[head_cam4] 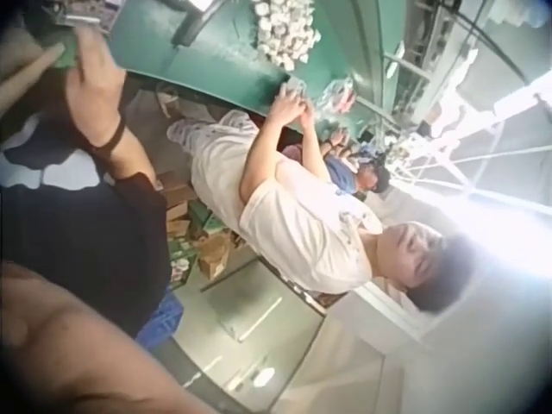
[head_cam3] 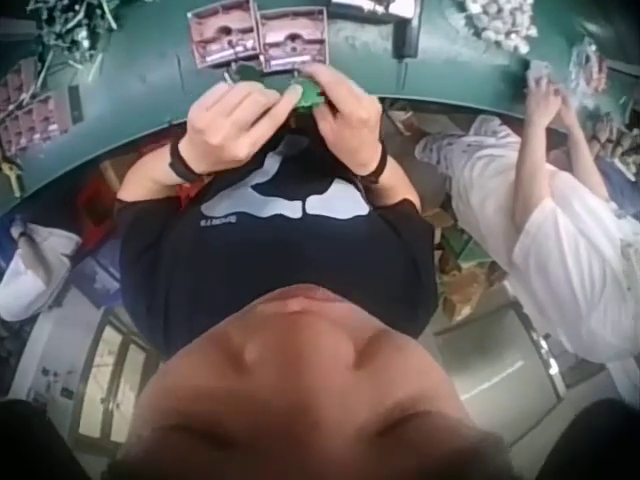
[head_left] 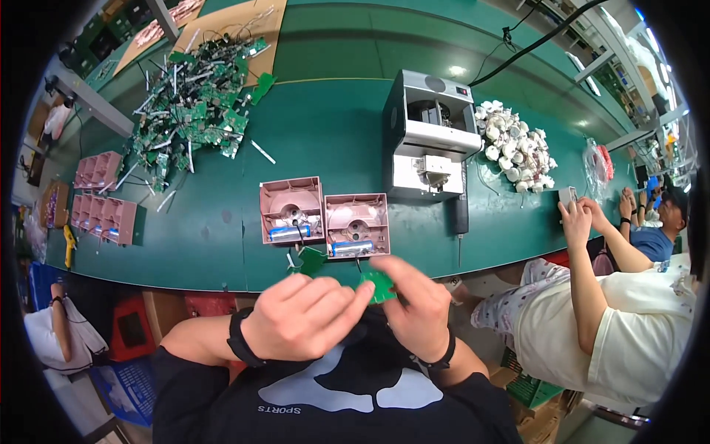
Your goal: Assembling circuit boards and internal electronic components into plastic housings on a factory assembly line.
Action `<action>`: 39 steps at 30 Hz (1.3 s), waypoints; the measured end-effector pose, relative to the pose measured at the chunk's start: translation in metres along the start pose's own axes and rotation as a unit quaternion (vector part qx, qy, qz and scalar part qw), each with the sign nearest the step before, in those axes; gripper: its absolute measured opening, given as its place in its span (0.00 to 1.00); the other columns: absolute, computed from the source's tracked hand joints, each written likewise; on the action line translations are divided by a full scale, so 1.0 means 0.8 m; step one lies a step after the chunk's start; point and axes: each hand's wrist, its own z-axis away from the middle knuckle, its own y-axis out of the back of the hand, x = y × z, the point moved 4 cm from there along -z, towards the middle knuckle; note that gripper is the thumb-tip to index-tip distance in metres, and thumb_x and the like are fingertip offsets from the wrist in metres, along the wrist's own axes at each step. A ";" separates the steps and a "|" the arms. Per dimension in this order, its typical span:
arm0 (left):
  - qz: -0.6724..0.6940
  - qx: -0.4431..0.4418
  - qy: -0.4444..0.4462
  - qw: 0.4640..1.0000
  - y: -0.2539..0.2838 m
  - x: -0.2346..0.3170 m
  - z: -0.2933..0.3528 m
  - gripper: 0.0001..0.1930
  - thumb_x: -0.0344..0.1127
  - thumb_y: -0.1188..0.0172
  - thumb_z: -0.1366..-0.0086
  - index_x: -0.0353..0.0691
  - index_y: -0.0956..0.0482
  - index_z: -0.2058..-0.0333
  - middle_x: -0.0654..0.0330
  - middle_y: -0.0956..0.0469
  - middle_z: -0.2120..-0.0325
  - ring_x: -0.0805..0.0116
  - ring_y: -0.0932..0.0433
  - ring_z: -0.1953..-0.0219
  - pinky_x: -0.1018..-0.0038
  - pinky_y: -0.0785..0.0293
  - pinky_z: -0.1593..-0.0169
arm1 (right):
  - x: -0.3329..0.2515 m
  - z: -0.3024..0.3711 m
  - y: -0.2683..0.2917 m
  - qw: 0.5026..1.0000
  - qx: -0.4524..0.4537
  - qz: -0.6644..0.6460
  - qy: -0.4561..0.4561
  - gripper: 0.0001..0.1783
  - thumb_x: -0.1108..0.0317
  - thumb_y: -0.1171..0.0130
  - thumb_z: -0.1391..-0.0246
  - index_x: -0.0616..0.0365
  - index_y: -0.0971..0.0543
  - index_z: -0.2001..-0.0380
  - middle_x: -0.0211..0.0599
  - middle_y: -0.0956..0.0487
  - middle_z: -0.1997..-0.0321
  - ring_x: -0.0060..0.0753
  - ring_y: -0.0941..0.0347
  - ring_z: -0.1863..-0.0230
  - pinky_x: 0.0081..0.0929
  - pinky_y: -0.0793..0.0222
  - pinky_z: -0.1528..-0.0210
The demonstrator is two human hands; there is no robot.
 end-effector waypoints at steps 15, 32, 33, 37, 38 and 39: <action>0.153 -0.085 0.179 0.968 -0.064 -0.087 -0.022 0.56 0.57 0.21 0.51 0.36 0.38 0.30 0.40 0.32 0.36 0.41 0.31 0.34 0.52 0.33 0.33 | 0.050 0.080 0.080 0.900 0.102 -0.406 -0.121 0.14 0.75 0.31 0.44 0.67 0.20 0.56 0.48 0.13 0.68 0.40 0.13 0.68 0.34 0.16 0.64; 0.145 -0.137 0.150 0.968 -0.103 -0.073 -0.008 0.55 0.36 0.21 0.59 0.44 0.38 0.30 0.46 0.32 0.39 0.43 0.31 0.35 0.47 0.40 0.27 | 0.009 0.031 0.020 0.885 -0.109 -0.431 0.140 0.11 0.72 0.31 0.41 0.68 0.20 0.59 0.51 0.13 0.65 0.48 0.12 0.66 0.35 0.15 0.64; 0.147 -0.130 0.149 0.969 -0.101 -0.071 -0.007 0.55 0.36 0.21 0.59 0.44 0.38 0.30 0.46 0.32 0.39 0.43 0.31 0.35 0.47 0.40 0.27 | 0.011 0.032 0.019 0.885 -0.106 -0.434 0.136 0.11 0.72 0.31 0.41 0.68 0.20 0.59 0.51 0.13 0.65 0.48 0.12 0.65 0.34 0.15 0.64; 0.159 -0.112 0.149 0.970 -0.093 -0.066 -0.010 0.54 0.34 0.20 0.60 0.44 0.37 0.31 0.47 0.32 0.38 0.43 0.31 0.36 0.47 0.39 0.28 | 0.014 0.026 0.016 0.885 -0.101 -0.434 0.137 0.12 0.71 0.32 0.40 0.68 0.21 0.59 0.52 0.13 0.66 0.49 0.12 0.67 0.36 0.14 0.66; 0.165 -0.111 0.147 0.969 -0.093 -0.065 -0.011 0.54 0.34 0.20 0.61 0.44 0.36 0.31 0.47 0.32 0.38 0.43 0.31 0.36 0.47 0.38 0.28 | 0.014 0.023 0.016 0.886 -0.102 -0.429 0.147 0.12 0.70 0.33 0.37 0.69 0.22 0.58 0.54 0.14 0.67 0.51 0.12 0.69 0.38 0.14 0.69; 0.172 -0.106 0.144 0.969 -0.091 -0.064 -0.011 0.54 0.34 0.20 0.61 0.44 0.36 0.32 0.47 0.32 0.38 0.43 0.31 0.36 0.47 0.37 0.28 | 0.013 0.021 0.016 0.887 -0.102 -0.421 0.159 0.13 0.69 0.35 0.35 0.69 0.23 0.57 0.55 0.14 0.67 0.53 0.13 0.70 0.40 0.13 0.71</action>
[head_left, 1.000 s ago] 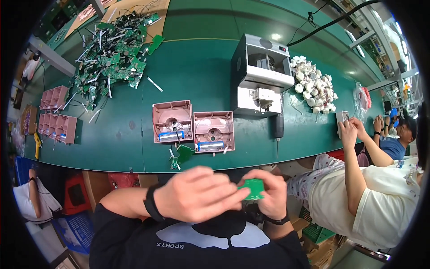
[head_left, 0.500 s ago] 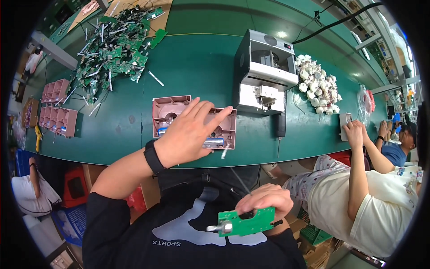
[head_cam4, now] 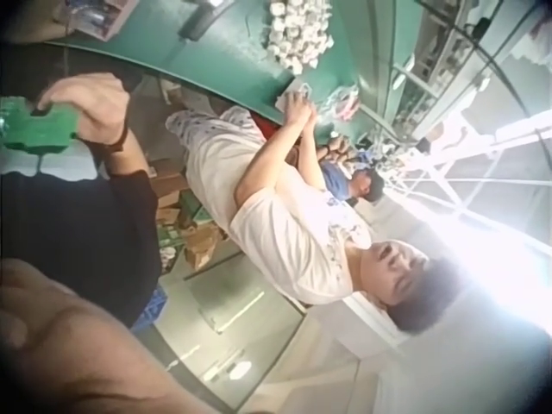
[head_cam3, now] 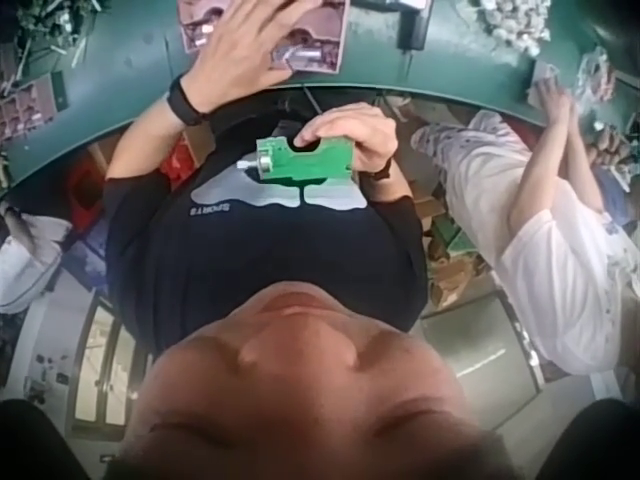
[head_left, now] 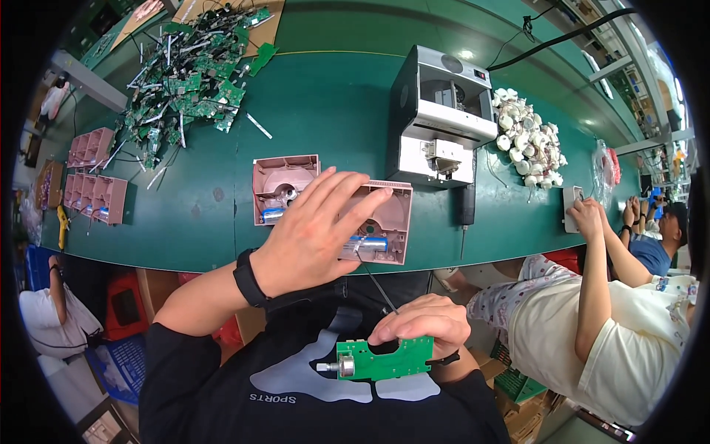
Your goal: Assembling circuit boards and internal electronic components into plastic housings on a factory assembly line.
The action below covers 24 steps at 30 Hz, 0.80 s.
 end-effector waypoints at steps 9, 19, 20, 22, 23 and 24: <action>-0.006 0.012 0.006 1.000 0.000 -0.009 0.003 0.54 0.36 0.19 0.59 0.46 0.36 0.31 0.46 0.32 0.38 0.43 0.31 0.36 0.48 0.37 0.28 | -0.006 -0.001 0.003 0.999 -0.005 0.035 0.015 0.13 0.69 0.36 0.35 0.68 0.24 0.56 0.55 0.14 0.67 0.53 0.13 0.71 0.40 0.13 0.71; 0.009 0.011 -0.004 1.000 0.000 -0.001 0.009 0.53 0.33 0.19 0.63 0.43 0.36 0.34 0.47 0.33 0.37 0.40 0.31 0.36 0.46 0.34 0.31 | -0.005 0.006 -0.006 1.000 0.016 0.002 0.013 0.11 0.73 0.32 0.41 0.69 0.20 0.58 0.53 0.14 0.66 0.49 0.12 0.66 0.36 0.14 0.64; 0.012 0.013 -0.007 1.000 0.001 -0.001 0.008 0.53 0.33 0.19 0.63 0.43 0.35 0.35 0.47 0.33 0.37 0.40 0.31 0.36 0.46 0.34 0.31 | -0.005 0.005 -0.005 1.000 0.013 0.004 0.013 0.12 0.73 0.32 0.41 0.69 0.20 0.58 0.53 0.14 0.66 0.49 0.12 0.66 0.36 0.14 0.64; 0.020 0.015 -0.004 1.000 0.003 -0.001 0.009 0.53 0.33 0.19 0.63 0.44 0.36 0.34 0.46 0.33 0.37 0.39 0.31 0.36 0.46 0.34 0.31 | -0.002 0.002 -0.002 1.000 0.011 0.011 0.012 0.12 0.72 0.32 0.39 0.68 0.21 0.57 0.53 0.14 0.67 0.49 0.13 0.68 0.38 0.14 0.66; 0.029 0.018 -0.002 0.999 0.004 -0.002 0.009 0.53 0.33 0.19 0.63 0.44 0.36 0.34 0.46 0.33 0.37 0.38 0.31 0.36 0.46 0.34 0.32 | 0.000 0.000 0.000 1.000 0.009 0.018 0.010 0.12 0.71 0.33 0.38 0.68 0.22 0.56 0.53 0.14 0.68 0.50 0.13 0.70 0.39 0.14 0.69; 0.036 0.021 0.001 0.999 0.005 -0.002 0.009 0.54 0.33 0.19 0.63 0.45 0.36 0.34 0.46 0.33 0.36 0.38 0.32 0.36 0.45 0.35 0.32 | 0.001 -0.002 0.002 1.000 0.007 0.025 0.009 0.12 0.70 0.34 0.36 0.67 0.23 0.56 0.53 0.14 0.69 0.51 0.13 0.72 0.40 0.13 0.71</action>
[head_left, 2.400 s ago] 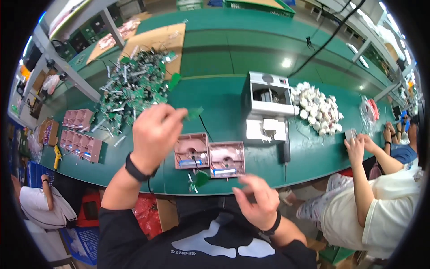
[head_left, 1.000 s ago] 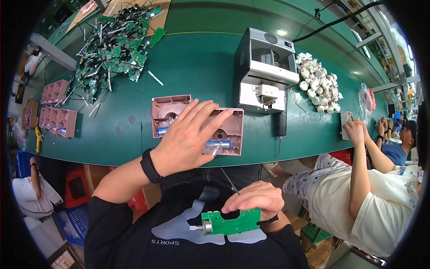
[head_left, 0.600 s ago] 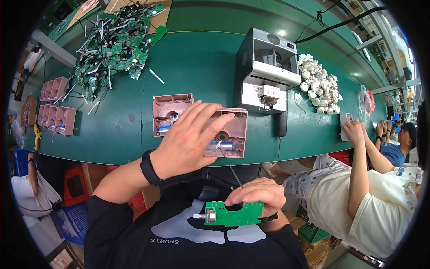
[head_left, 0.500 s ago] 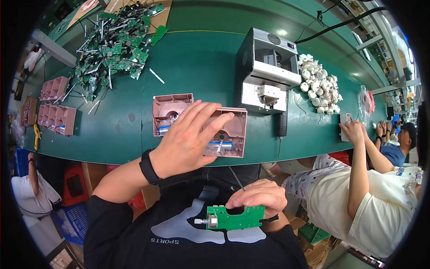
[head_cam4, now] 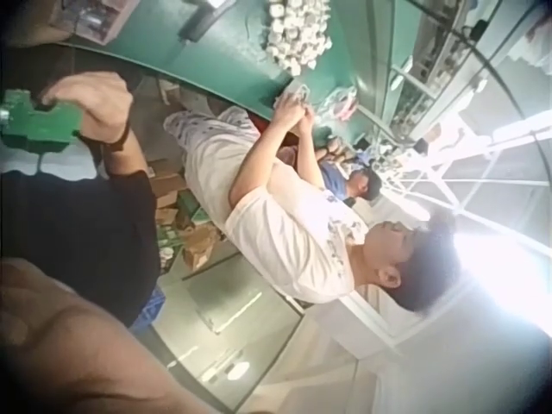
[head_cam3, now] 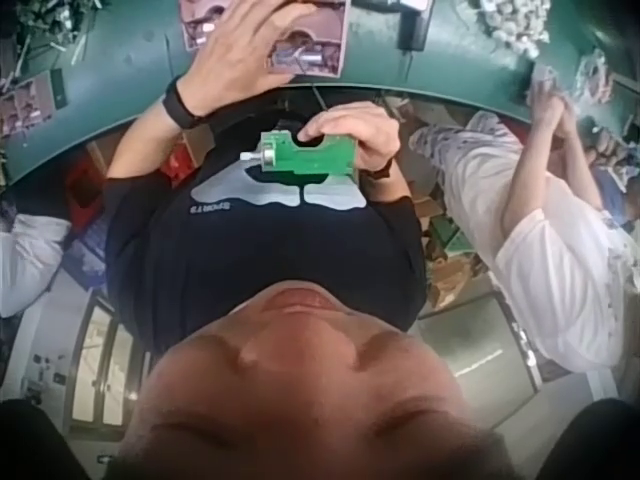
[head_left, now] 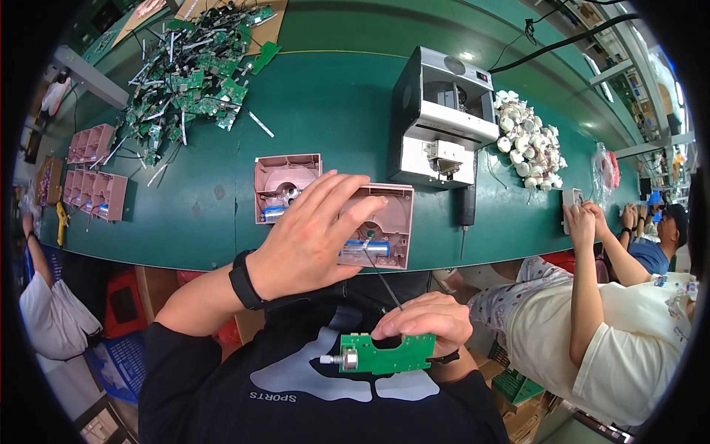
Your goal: Assembling circuit boards and internal electronic components into plastic housings on a factory assembly line.
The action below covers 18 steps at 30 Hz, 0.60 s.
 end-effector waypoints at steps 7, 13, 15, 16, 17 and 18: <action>-0.006 -0.012 -0.018 1.000 0.014 0.009 -0.016 0.43 0.36 0.20 0.60 0.50 0.26 0.41 0.42 0.35 0.35 0.36 0.32 0.36 0.46 0.34 0.32 | 0.012 -0.005 0.012 0.996 0.012 0.086 -0.020 0.16 0.72 0.29 0.42 0.66 0.22 0.55 0.52 0.14 0.67 0.48 0.12 0.68 0.38 0.14 0.67; -0.085 -0.008 -0.040 0.996 0.029 0.018 0.028 0.24 0.41 0.25 0.52 0.48 0.16 0.53 0.37 0.35 0.34 0.35 0.31 0.37 0.47 0.32 0.36 | 0.022 0.010 -0.029 0.976 0.013 0.182 -0.121 0.11 0.78 0.35 0.43 0.62 0.16 0.56 0.43 0.13 0.62 0.44 0.13 0.62 0.33 0.18 0.58; -0.053 0.017 -0.003 0.998 0.024 0.015 0.036 0.21 0.43 0.25 0.52 0.48 0.14 0.58 0.37 0.34 0.34 0.35 0.30 0.37 0.47 0.32 0.37 | 0.041 0.013 -0.020 0.984 0.043 0.145 -0.099 0.13 0.80 0.37 0.43 0.60 0.17 0.55 0.42 0.14 0.60 0.46 0.14 0.61 0.34 0.19 0.58; -0.059 0.018 -0.003 0.998 0.025 0.009 0.031 0.21 0.43 0.25 0.52 0.48 0.14 0.58 0.37 0.34 0.34 0.35 0.30 0.37 0.47 0.32 0.37 | 0.042 0.008 -0.015 0.984 0.039 0.152 -0.088 0.13 0.81 0.37 0.44 0.60 0.17 0.55 0.42 0.14 0.60 0.46 0.14 0.61 0.34 0.19 0.59; -0.050 0.016 -0.039 0.998 0.024 0.010 0.021 0.21 0.42 0.26 0.52 0.48 0.15 0.58 0.37 0.35 0.33 0.36 0.31 0.37 0.47 0.32 0.37 | 0.040 0.008 -0.014 0.984 0.033 0.151 -0.088 0.13 0.81 0.37 0.44 0.60 0.16 0.55 0.42 0.14 0.61 0.46 0.14 0.61 0.34 0.19 0.59; -0.042 0.012 -0.067 0.997 0.025 0.012 0.011 0.21 0.42 0.26 0.52 0.47 0.15 0.57 0.37 0.36 0.33 0.36 0.31 0.37 0.47 0.33 0.37 | 0.038 0.006 -0.014 0.985 0.025 0.143 -0.092 0.13 0.81 0.37 0.44 0.60 0.16 0.55 0.42 0.14 0.61 0.46 0.14 0.61 0.34 0.19 0.59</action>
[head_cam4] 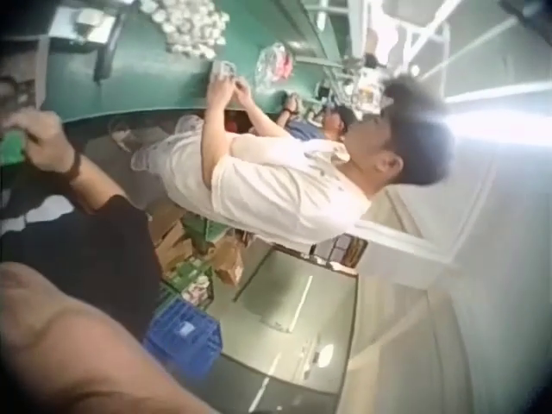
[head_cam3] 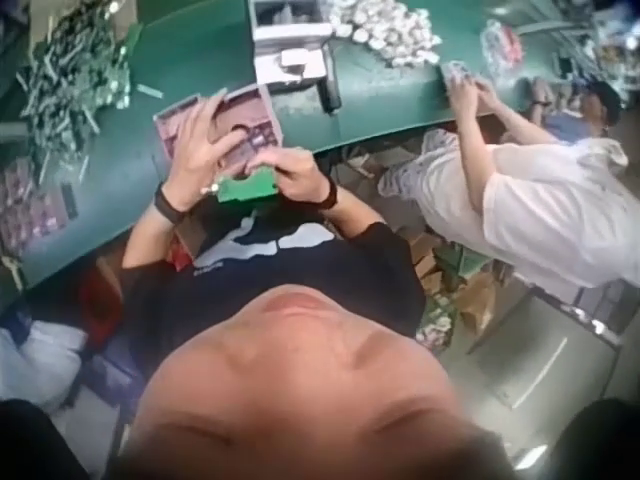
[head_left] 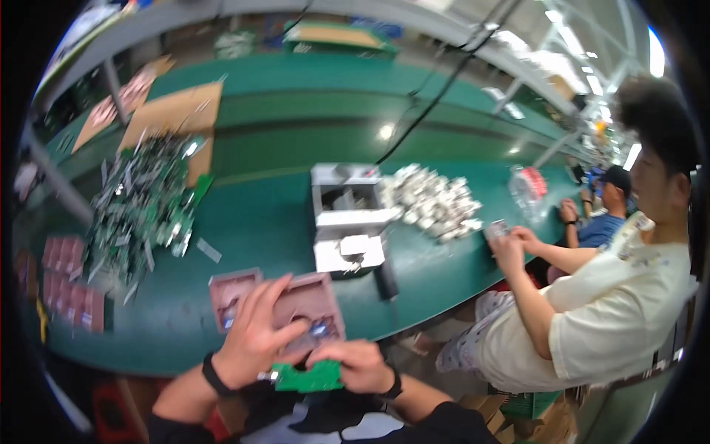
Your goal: Assembling circuit boards and internal electronic components into plastic housings on a factory assembly line.
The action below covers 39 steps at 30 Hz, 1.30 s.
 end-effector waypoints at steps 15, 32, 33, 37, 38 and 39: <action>-0.030 0.034 -0.058 0.997 0.028 0.019 -0.007 0.24 0.40 0.24 0.57 0.49 0.12 0.57 0.39 0.36 0.32 0.39 0.32 0.35 0.45 0.34 0.36 | -0.038 0.010 0.024 0.952 0.010 0.176 0.250 0.17 0.81 0.33 0.54 0.62 0.17 0.57 0.41 0.16 0.62 0.40 0.15 0.65 0.34 0.17 0.61; 0.023 -0.041 0.035 0.998 -0.025 -0.018 -0.001 0.23 0.36 0.23 0.57 0.47 0.11 0.57 0.39 0.38 0.31 0.35 0.35 0.33 0.44 0.36 0.32 | 0.069 0.025 -0.001 0.942 -0.015 0.008 -0.334 0.08 0.71 0.36 0.37 0.64 0.13 0.59 0.43 0.14 0.69 0.30 0.17 0.71 0.28 0.25 0.68; 0.019 -0.043 0.037 0.998 -0.028 -0.023 -0.007 0.23 0.36 0.23 0.57 0.47 0.11 0.57 0.39 0.38 0.31 0.35 0.35 0.33 0.44 0.36 0.32 | 0.070 0.025 0.003 0.950 0.004 0.033 -0.312 0.08 0.71 0.36 0.37 0.64 0.13 0.61 0.42 0.14 0.71 0.30 0.17 0.73 0.28 0.26 0.69; 0.051 -0.071 0.019 0.996 -0.034 -0.032 -0.018 0.22 0.35 0.23 0.55 0.46 0.12 0.57 0.40 0.39 0.30 0.35 0.37 0.31 0.44 0.38 0.31 | 0.076 0.020 0.006 0.961 0.032 0.084 -0.263 0.08 0.70 0.36 0.36 0.65 0.13 0.63 0.43 0.15 0.74 0.34 0.17 0.75 0.29 0.26 0.71; 0.051 -0.070 0.022 0.996 -0.032 -0.032 -0.015 0.22 0.35 0.23 0.55 0.46 0.12 0.57 0.40 0.39 0.30 0.35 0.37 0.31 0.44 0.38 0.30 | 0.075 0.019 0.006 0.961 0.019 0.093 -0.258 0.09 0.69 0.37 0.36 0.65 0.13 0.62 0.44 0.15 0.74 0.37 0.17 0.74 0.30 0.25 0.70; 0.051 -0.068 0.025 0.996 -0.029 -0.031 -0.012 0.22 0.36 0.23 0.55 0.47 0.12 0.57 0.40 0.39 0.30 0.35 0.37 0.31 0.43 0.39 0.30 | 0.075 0.018 0.006 0.962 0.005 0.103 -0.254 0.09 0.68 0.37 0.35 0.64 0.14 0.62 0.45 0.16 0.74 0.39 0.16 0.73 0.31 0.24 0.69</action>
